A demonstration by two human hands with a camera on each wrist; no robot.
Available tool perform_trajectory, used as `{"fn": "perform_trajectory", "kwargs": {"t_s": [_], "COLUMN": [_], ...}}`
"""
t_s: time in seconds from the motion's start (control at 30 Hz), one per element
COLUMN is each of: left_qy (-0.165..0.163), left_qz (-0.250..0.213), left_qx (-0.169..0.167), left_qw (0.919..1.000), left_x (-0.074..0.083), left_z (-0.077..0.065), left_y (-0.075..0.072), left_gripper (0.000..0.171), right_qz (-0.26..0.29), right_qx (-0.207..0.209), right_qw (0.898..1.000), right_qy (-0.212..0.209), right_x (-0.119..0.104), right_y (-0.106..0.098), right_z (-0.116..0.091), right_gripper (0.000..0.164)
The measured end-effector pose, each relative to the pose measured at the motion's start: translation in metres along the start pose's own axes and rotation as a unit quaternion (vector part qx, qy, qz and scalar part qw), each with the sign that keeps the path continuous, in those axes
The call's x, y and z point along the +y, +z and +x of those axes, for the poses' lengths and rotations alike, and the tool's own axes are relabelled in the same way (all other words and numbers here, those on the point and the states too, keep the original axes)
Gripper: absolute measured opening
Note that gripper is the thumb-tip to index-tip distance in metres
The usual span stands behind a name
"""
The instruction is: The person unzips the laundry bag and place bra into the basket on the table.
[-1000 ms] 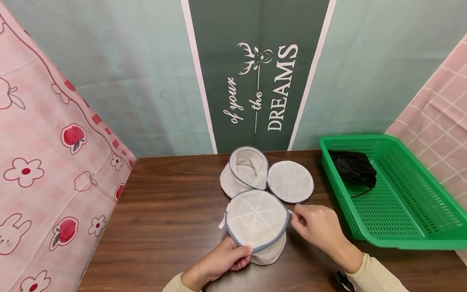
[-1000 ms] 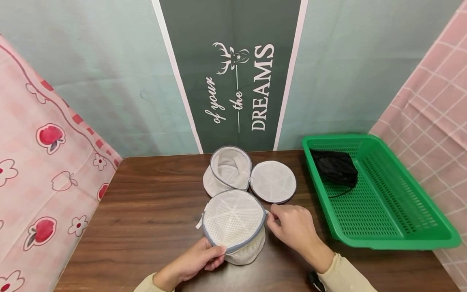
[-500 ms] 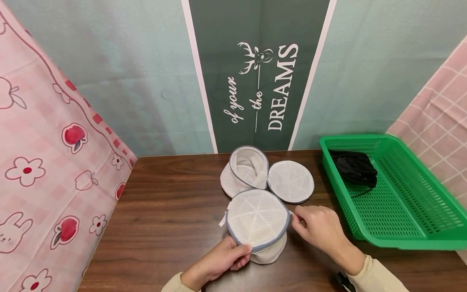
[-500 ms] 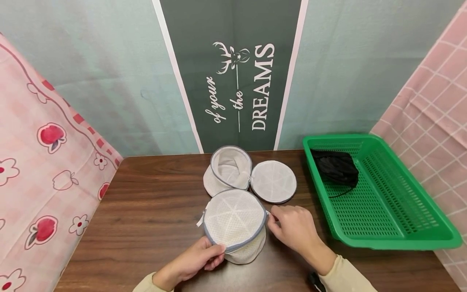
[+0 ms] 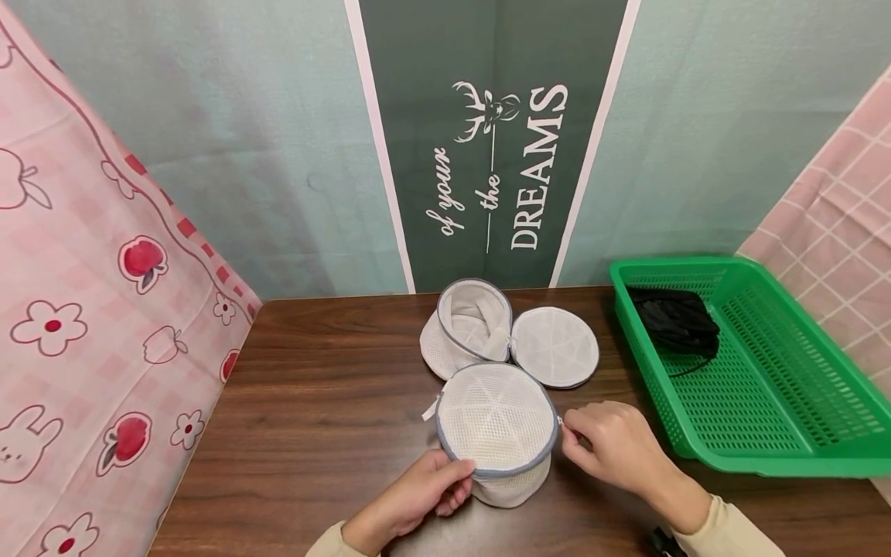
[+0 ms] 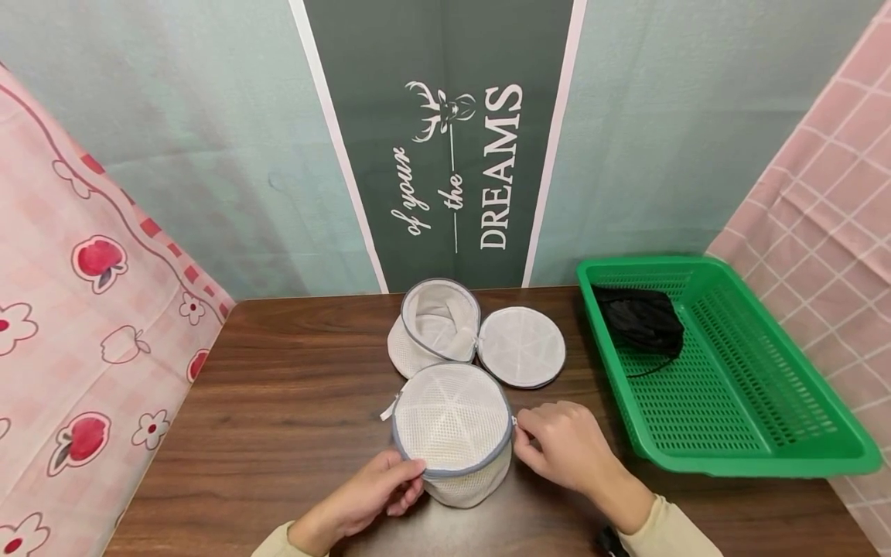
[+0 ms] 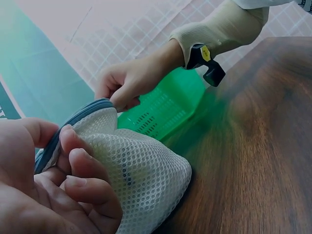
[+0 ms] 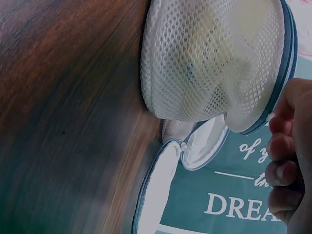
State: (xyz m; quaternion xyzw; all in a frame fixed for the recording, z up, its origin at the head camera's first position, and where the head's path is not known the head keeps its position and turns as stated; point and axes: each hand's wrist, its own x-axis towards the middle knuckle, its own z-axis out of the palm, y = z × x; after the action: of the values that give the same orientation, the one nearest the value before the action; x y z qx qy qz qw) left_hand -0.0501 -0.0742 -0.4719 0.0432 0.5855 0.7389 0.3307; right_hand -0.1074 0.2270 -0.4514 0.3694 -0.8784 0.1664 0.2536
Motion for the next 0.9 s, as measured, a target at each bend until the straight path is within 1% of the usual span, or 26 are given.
{"fn": "perform_trajectory", "kwargs": {"t_s": [0.17, 0.4, 0.5, 0.7, 0.9], "left_qy": [0.001, -0.002, 0.003, 0.009, 0.019], "left_qz": [-0.008, -0.015, -0.016, -0.017, -0.019], "left_qx": [0.003, 0.013, 0.015, 0.025, 0.035], "left_qw": [1.0, 0.9998, 0.9998, 0.9995, 0.999], "left_x": [0.0, 0.002, 0.004, 0.006, 0.008], "left_z": [0.0, -0.001, -0.001, -0.003, -0.002], "left_y": [-0.002, -0.005, -0.005, -0.008, -0.014], "left_gripper": [0.03, 0.03, 0.031, 0.031, 0.034], "right_qz": [0.028, 0.047, 0.058, 0.09, 0.127], "right_qx": [0.008, 0.048, 0.054, 0.048, 0.036], "right_qw": [0.999, 0.994, 0.992, 0.988, 0.981], "right_qy": [-0.034, -0.082, -0.095, -0.119, -0.141], "right_x": [0.002, 0.001, -0.002, -0.008, -0.012], "right_y": [0.001, 0.004, 0.003, -0.002, -0.002], "right_z": [-0.003, -0.003, -0.002, 0.001, -0.001], "right_gripper": [0.018, 0.021, 0.021, 0.023, 0.025]}}
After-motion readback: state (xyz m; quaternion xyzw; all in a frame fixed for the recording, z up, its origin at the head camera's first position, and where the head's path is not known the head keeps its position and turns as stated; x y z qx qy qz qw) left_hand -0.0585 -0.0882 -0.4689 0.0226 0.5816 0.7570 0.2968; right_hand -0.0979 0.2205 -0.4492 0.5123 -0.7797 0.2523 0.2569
